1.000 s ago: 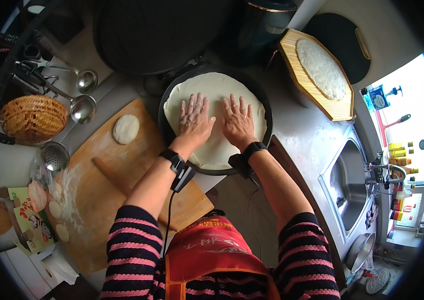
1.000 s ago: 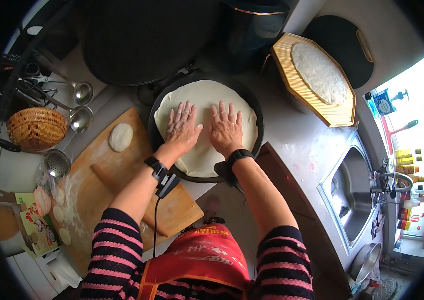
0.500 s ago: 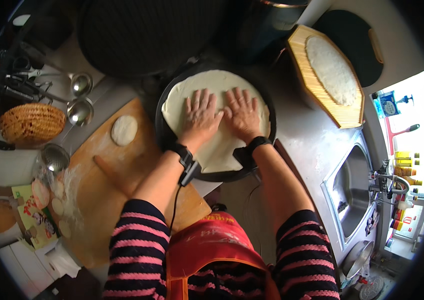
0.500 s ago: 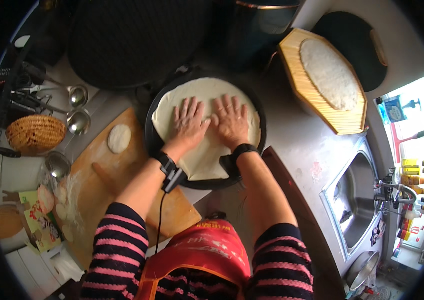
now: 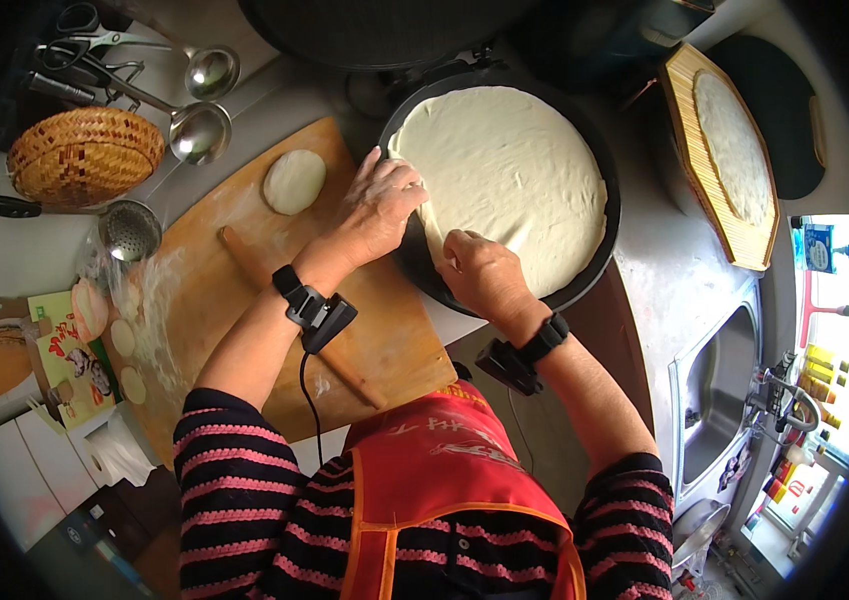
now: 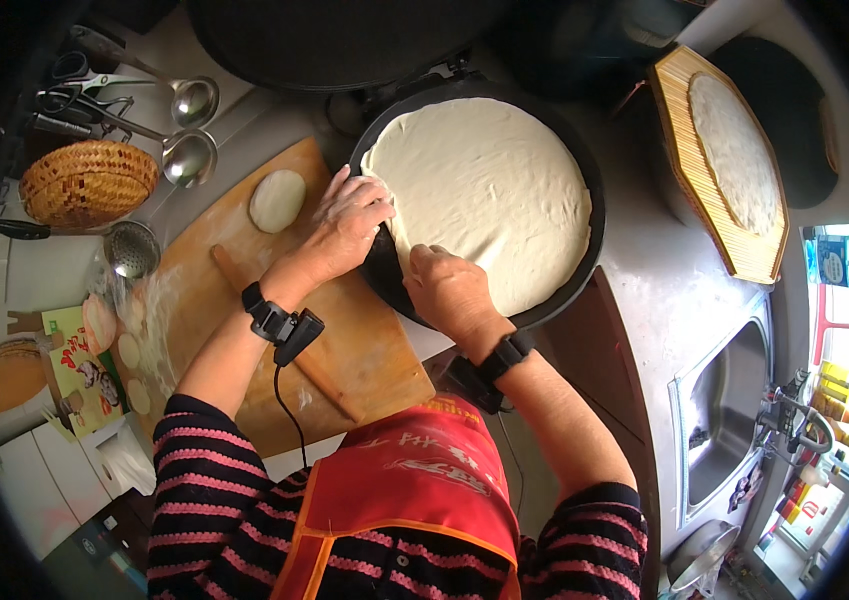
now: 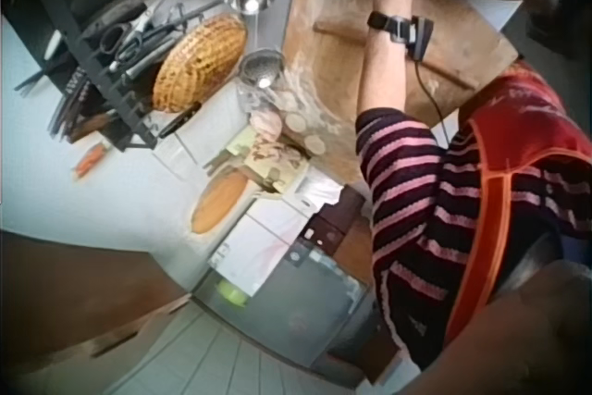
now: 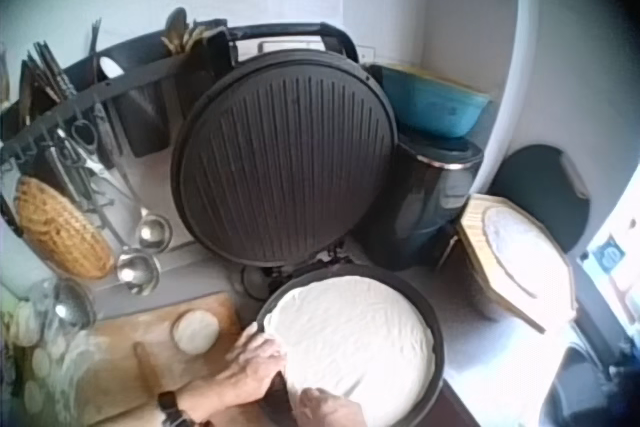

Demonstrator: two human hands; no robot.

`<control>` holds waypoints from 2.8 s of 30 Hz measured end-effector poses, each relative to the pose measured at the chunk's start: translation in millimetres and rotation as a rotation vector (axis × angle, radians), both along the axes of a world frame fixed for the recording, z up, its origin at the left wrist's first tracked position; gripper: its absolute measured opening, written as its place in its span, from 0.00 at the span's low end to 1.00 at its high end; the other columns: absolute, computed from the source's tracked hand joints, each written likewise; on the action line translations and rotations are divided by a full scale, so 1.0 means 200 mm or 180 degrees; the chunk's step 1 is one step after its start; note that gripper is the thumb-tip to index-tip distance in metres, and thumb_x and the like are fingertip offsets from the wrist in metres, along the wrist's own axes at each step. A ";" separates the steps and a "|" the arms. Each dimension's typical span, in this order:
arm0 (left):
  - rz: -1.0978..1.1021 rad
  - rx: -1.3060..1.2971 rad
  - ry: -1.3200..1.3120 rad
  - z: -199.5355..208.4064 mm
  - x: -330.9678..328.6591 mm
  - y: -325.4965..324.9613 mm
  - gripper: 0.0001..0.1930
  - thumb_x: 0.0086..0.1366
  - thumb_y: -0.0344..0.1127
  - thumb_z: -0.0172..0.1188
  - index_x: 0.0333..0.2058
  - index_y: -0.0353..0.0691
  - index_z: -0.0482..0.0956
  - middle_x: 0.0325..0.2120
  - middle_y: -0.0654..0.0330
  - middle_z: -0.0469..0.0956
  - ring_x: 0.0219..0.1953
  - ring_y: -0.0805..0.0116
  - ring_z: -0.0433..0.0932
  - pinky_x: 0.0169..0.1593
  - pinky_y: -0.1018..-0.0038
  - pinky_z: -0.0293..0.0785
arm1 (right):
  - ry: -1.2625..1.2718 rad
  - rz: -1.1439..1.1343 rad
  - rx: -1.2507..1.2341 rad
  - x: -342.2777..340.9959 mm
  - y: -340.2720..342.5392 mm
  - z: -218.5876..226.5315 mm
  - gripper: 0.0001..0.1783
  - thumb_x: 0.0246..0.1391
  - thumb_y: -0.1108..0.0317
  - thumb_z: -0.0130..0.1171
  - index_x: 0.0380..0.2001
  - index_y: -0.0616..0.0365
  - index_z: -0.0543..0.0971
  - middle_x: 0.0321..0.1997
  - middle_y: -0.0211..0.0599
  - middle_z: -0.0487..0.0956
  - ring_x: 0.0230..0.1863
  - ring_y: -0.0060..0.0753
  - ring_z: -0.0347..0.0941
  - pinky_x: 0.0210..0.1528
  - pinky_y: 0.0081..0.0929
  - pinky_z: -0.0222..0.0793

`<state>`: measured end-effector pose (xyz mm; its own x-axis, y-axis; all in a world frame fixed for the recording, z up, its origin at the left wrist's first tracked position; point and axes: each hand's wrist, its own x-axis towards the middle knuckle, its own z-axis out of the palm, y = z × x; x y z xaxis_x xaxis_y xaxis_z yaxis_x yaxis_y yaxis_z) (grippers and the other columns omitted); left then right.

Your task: Rolling out dough and cooking flatbread on an electric grill.

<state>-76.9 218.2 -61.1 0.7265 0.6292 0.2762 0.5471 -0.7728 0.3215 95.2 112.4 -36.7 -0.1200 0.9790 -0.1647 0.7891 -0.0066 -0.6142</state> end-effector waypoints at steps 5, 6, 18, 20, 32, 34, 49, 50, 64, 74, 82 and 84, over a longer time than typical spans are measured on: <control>-0.0231 -0.0058 0.0132 0.00 0.02 0.02 0.10 0.52 0.22 0.53 0.33 0.43 0.77 0.40 0.61 0.73 0.53 0.60 0.68 0.65 0.53 0.52 | -0.0343 0.0131 0.0161 -0.06 0.05 -0.03 0.12 0.47 0.62 0.62 0.31 0.56 0.73 0.32 0.40 0.78 0.35 0.45 0.76 0.37 0.37 0.72; -0.0264 -0.0105 0.0222 -0.01 0.03 0.03 0.10 0.53 0.22 0.53 0.33 0.43 0.77 0.39 0.61 0.73 0.53 0.60 0.68 0.66 0.53 0.51 | -0.0359 0.0145 0.0160 -0.07 0.05 -0.03 0.12 0.47 0.62 0.62 0.31 0.56 0.73 0.32 0.40 0.78 0.35 0.45 0.76 0.37 0.37 0.72; -0.0371 -0.0149 0.0124 -0.02 0.03 0.05 0.10 0.52 0.23 0.55 0.33 0.44 0.78 0.40 0.61 0.72 0.52 0.61 0.68 0.65 0.54 0.52 | 0.0482 -0.0584 -0.0091 0.04 0.08 -0.06 0.07 0.48 0.67 0.56 0.25 0.58 0.78 0.25 0.43 0.78 0.30 0.47 0.76 0.34 0.35 0.71; -0.0386 -0.0165 0.0088 -0.03 0.03 0.05 0.10 0.52 0.23 0.56 0.33 0.44 0.78 0.40 0.60 0.72 0.52 0.61 0.68 0.65 0.54 0.52 | 0.0932 -0.0608 -0.0033 0.07 0.08 -0.07 0.08 0.46 0.67 0.58 0.27 0.61 0.78 0.26 0.44 0.78 0.30 0.45 0.75 0.35 0.32 0.70; -0.0403 -0.0441 -0.0257 -0.01 0.05 0.05 0.07 0.56 0.26 0.52 0.24 0.42 0.79 0.33 0.61 0.75 0.46 0.62 0.72 0.62 0.56 0.57 | 0.1844 -0.1122 -0.0830 0.10 0.09 -0.02 0.08 0.52 0.69 0.59 0.32 0.64 0.78 0.28 0.30 0.78 0.30 0.20 0.70 0.34 0.22 0.68; -0.0396 -0.0608 -0.0136 0.02 0.02 0.03 0.05 0.54 0.26 0.53 0.27 0.42 0.77 0.33 0.61 0.74 0.45 0.61 0.72 0.64 0.57 0.54 | 0.1885 -0.1159 -0.0763 0.08 0.08 0.00 0.08 0.53 0.69 0.58 0.32 0.64 0.78 0.27 0.31 0.78 0.30 0.20 0.70 0.35 0.22 0.68; -0.0606 -0.0406 0.0135 0.08 -0.01 -0.27 0.11 0.55 0.26 0.50 0.34 0.41 0.81 0.39 0.61 0.79 0.52 0.60 0.71 0.66 0.51 0.48 | -0.0205 0.0313 -0.0061 0.27 -0.16 0.07 0.08 0.50 0.74 0.54 0.34 0.57 0.79 0.33 0.39 0.78 0.37 0.47 0.76 0.40 0.32 0.73; -0.0624 -0.0413 0.0135 0.08 0.00 -0.29 0.11 0.55 0.26 0.50 0.34 0.41 0.81 0.39 0.61 0.79 0.52 0.60 0.71 0.66 0.51 0.48 | -0.0205 0.0296 -0.0069 0.27 -0.18 0.06 0.08 0.50 0.74 0.54 0.34 0.57 0.79 0.33 0.39 0.78 0.37 0.47 0.76 0.40 0.32 0.73; -0.0242 -0.0787 -0.0045 0.04 0.00 -0.30 0.09 0.59 0.26 0.48 0.33 0.42 0.78 0.34 0.59 0.77 0.46 0.59 0.73 0.64 0.53 0.54 | -0.0850 0.0423 -0.0008 0.29 -0.16 0.05 0.02 0.49 0.73 0.55 0.28 0.59 0.74 0.34 0.40 0.76 0.37 0.49 0.74 0.41 0.39 0.70; -0.0344 -0.0787 0.0103 0.06 0.09 -0.36 0.04 0.52 0.27 0.58 0.28 0.43 0.77 0.32 0.60 0.73 0.46 0.58 0.70 0.65 0.50 0.50 | -0.0572 0.0654 0.0485 0.33 -0.15 0.04 0.01 0.47 0.73 0.54 0.26 0.56 0.74 0.31 0.39 0.76 0.36 0.46 0.74 0.41 0.40 0.69; -0.0094 -0.0749 0.0163 0.04 0.24 -0.44 0.04 0.50 0.28 0.60 0.27 0.41 0.78 0.35 0.57 0.71 0.47 0.56 0.69 0.66 0.50 0.50 | 0.0690 0.0022 -0.0208 0.39 -0.14 0.08 0.06 0.47 0.77 0.55 0.32 0.63 0.75 0.30 0.45 0.80 0.33 0.41 0.78 0.36 0.31 0.73; -0.0027 -0.0718 0.0170 0.03 0.28 -0.45 0.03 0.50 0.28 0.60 0.27 0.40 0.78 0.35 0.57 0.71 0.47 0.55 0.69 0.65 0.50 0.50 | 0.0733 -0.0052 -0.0152 0.39 -0.14 0.10 0.08 0.46 0.78 0.56 0.33 0.62 0.76 0.29 0.46 0.80 0.33 0.40 0.78 0.36 0.31 0.73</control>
<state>-21.0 128.7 -54.5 0.7418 0.6646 0.0901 0.5619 -0.6892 0.4574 172.6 84.5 -17.4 -0.1439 0.9729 -0.1811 0.6278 -0.0517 -0.7766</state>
